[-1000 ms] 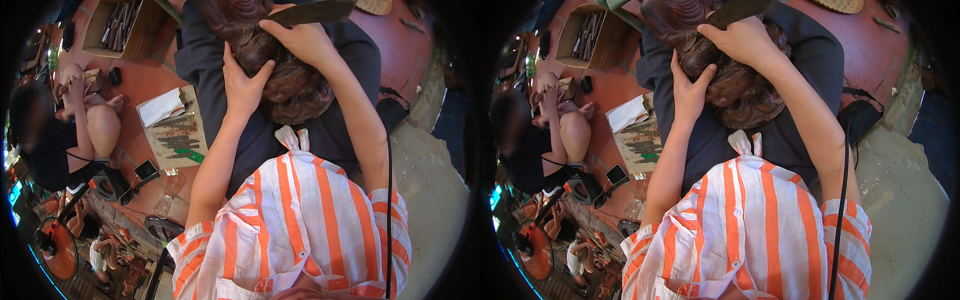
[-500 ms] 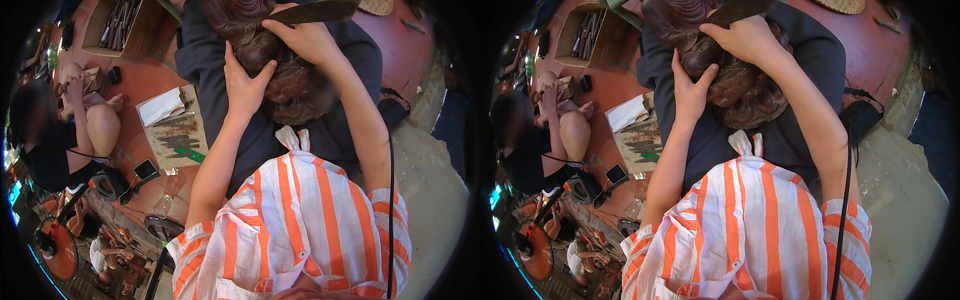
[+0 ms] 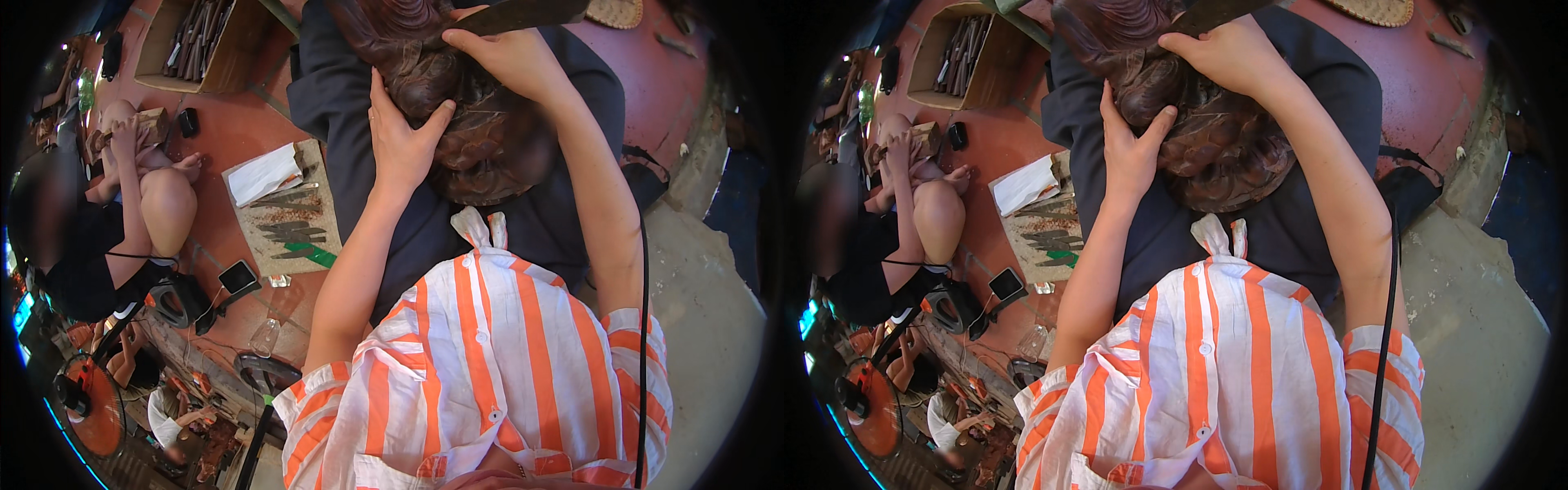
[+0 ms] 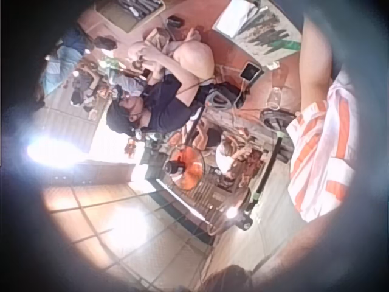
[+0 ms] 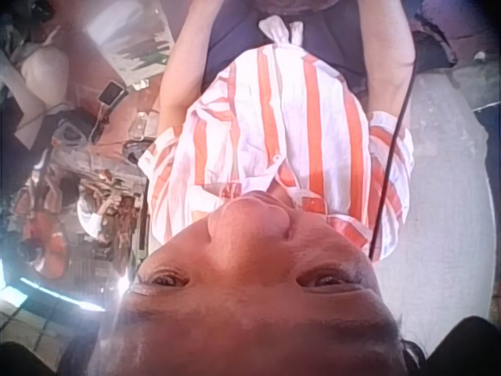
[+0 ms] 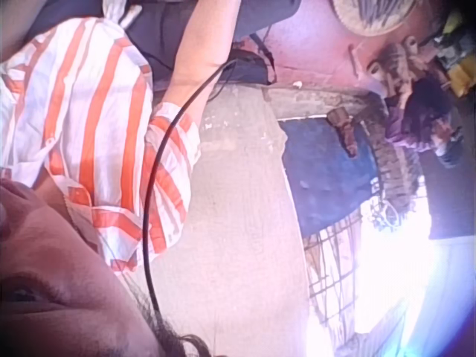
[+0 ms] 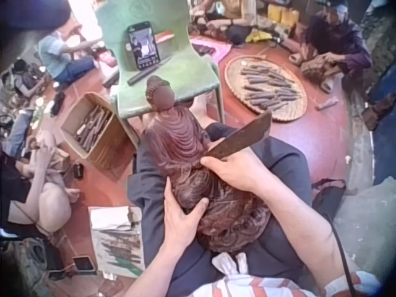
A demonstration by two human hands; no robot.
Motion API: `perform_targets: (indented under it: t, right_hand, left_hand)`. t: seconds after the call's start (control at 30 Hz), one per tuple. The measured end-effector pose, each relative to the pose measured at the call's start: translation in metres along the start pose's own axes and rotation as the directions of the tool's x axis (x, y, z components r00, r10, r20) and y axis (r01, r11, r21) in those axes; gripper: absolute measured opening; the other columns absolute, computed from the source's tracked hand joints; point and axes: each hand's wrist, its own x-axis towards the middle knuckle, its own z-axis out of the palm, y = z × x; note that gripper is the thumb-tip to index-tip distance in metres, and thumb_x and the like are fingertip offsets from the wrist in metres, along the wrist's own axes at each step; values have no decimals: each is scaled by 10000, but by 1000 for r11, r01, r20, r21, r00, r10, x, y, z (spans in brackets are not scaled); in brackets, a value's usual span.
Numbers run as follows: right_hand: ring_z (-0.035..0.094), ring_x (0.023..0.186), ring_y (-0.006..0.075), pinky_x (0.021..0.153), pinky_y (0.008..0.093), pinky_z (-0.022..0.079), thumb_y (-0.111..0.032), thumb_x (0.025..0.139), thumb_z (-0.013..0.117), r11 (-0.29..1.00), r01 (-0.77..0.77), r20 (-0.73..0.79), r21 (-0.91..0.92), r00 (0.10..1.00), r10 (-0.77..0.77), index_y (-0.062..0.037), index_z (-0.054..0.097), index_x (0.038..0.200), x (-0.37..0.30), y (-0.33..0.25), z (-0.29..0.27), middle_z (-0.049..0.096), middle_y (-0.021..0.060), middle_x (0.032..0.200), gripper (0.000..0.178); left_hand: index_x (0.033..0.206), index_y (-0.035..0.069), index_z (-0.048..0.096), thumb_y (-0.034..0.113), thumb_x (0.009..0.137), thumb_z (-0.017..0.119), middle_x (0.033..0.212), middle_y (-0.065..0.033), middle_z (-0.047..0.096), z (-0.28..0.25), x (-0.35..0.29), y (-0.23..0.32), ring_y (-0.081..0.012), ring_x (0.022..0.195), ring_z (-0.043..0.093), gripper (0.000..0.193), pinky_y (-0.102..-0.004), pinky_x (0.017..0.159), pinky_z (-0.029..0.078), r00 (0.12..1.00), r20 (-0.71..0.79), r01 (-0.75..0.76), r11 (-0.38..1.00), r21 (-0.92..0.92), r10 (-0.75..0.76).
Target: The person carves a wooden Buddha statue using a small chisel and a larger knife, refining details on the head, torso, and base while seated on the floor. The person rotates the statue to access different areas and switches between tools to shape the wood.
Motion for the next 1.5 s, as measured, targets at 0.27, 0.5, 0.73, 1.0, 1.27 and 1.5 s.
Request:
perform_targets:
  t: [0.27, 0.5, 0.73, 1.0, 1.27, 1.5]
  right_hand:
    - [655, 826, 276, 732, 384, 500, -188, 864, 662, 992, 76, -28, -102, 996, -79, 6, 651, 928, 1, -1, 6, 672, 158, 854, 204]
    - [645, 790, 276, 695, 392, 487, -184, 856, 672, 995, -77, 38, 62, 996, 75, 8, 638, 889, 0, -9, -3, 649, 153, 804, 198]
    - [647, 793, 257, 710, 381, 490, -172, 863, 663, 996, 72, 8, -54, 997, -72, 21, 645, 904, 4, 1, 2, 663, 129, 811, 198]
    - [669, 844, 311, 745, 386, 511, -326, 807, 724, 999, 37, 45, -22, 998, -36, -47, 708, 964, 8, 9, 7, 705, 141, 903, 321]
    - [659, 875, 233, 781, 365, 507, -163, 829, 682, 997, 37, -5, 64, 999, -37, 12, 679, 972, 10, 10, 0, 700, 133, 903, 226]
    - [673, 826, 281, 738, 368, 510, -303, 812, 723, 984, 0, 14, -176, 1000, 3, -49, 699, 972, 15, 5, 7, 708, 125, 878, 301]
  left_hand:
    - [1453, -103, 188, 301, 756, 780, 1371, -288, 420, 0, 0, 3, -398, 1255, 420, 1000, -428, 1070, 323, 1000, 6, 6, 1000, 18, -6]
    - [1466, -89, 188, 266, 817, 745, 1372, -252, 434, 0, -1, 1, -277, 1232, 493, 926, -344, 1040, 377, 999, 4, -33, 996, 81, 33]
    - [1466, -90, 188, 269, 812, 747, 1373, -258, 431, 0, -1, 2, -285, 1235, 493, 933, -351, 1040, 378, 1000, 0, -30, 996, 89, 30]
    - [1452, -123, 172, 311, 754, 778, 1383, -299, 407, 0, 0, 4, -400, 1265, 417, 1020, -425, 1081, 310, 1000, -3, 29, 998, 53, -28]
    - [1453, -119, 174, 308, 758, 774, 1378, -303, 406, -2, -1, 3, -401, 1265, 415, 1014, -426, 1079, 311, 1000, 6, 20, 999, 26, -20]
    - [1455, -111, 178, 305, 757, 773, 1379, -295, 411, 0, 0, 3, -398, 1267, 416, 1007, -423, 1073, 316, 1000, 0, 8, 999, 42, -8]
